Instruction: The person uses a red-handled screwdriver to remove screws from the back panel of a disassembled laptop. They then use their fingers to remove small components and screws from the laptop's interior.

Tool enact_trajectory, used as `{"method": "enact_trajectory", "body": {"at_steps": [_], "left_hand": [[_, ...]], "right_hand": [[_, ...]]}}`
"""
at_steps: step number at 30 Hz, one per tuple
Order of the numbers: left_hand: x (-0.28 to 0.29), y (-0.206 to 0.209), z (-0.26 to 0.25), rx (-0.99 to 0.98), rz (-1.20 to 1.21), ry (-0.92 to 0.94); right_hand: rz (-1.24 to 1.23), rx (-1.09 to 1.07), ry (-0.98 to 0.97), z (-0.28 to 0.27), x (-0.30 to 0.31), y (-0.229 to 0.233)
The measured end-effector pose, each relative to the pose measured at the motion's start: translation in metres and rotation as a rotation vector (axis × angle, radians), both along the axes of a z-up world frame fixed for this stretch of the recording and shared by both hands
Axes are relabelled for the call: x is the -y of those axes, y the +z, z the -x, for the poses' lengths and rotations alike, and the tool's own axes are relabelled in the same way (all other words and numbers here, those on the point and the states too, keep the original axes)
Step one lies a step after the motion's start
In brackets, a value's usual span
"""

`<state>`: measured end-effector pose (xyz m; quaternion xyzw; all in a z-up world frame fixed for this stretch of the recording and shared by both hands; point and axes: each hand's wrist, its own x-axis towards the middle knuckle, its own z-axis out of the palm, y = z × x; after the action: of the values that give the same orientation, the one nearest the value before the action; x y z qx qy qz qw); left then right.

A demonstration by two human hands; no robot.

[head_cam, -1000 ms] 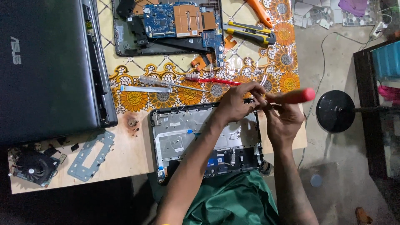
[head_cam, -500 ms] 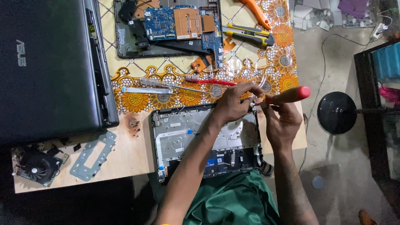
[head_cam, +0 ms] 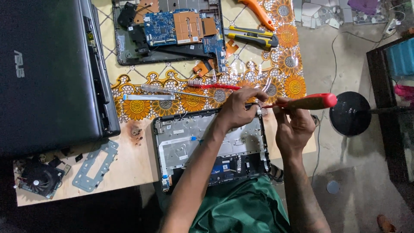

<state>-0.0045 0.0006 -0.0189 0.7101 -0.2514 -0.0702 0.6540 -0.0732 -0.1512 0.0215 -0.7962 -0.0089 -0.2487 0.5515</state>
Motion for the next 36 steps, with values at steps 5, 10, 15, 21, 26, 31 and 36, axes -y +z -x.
{"method": "enact_trajectory", "body": {"at_steps": [5, 10, 15, 21, 26, 31, 36], "left_hand": [[-0.002, 0.009, -0.001, 0.033, -0.027, -0.037], [0.001, 0.004, -0.002, 0.028, -0.029, -0.017], [0.001, 0.008, 0.001, -0.059, -0.007, 0.004], [0.002, 0.01, 0.002, -0.111, 0.02, 0.048], [0.005, 0.004, -0.002, -0.157, 0.063, 0.086], [-0.003, 0.035, 0.0, -0.114, 0.131, 0.113], [-0.034, 0.069, 0.018, -0.027, 0.252, 0.236]], "right_hand": [[-0.037, 0.057, -0.028, -0.001, -0.005, 0.011], [-0.039, 0.104, -0.049, -0.001, -0.007, 0.014], [-0.055, 0.098, -0.042, 0.001, -0.005, 0.009], [-0.096, 0.161, -0.08, 0.003, -0.004, 0.016], [-0.103, 0.179, -0.097, 0.011, -0.002, 0.024], [-0.123, 0.182, -0.106, 0.017, -0.004, 0.025], [-0.115, 0.195, -0.154, 0.019, 0.002, 0.02]]}}
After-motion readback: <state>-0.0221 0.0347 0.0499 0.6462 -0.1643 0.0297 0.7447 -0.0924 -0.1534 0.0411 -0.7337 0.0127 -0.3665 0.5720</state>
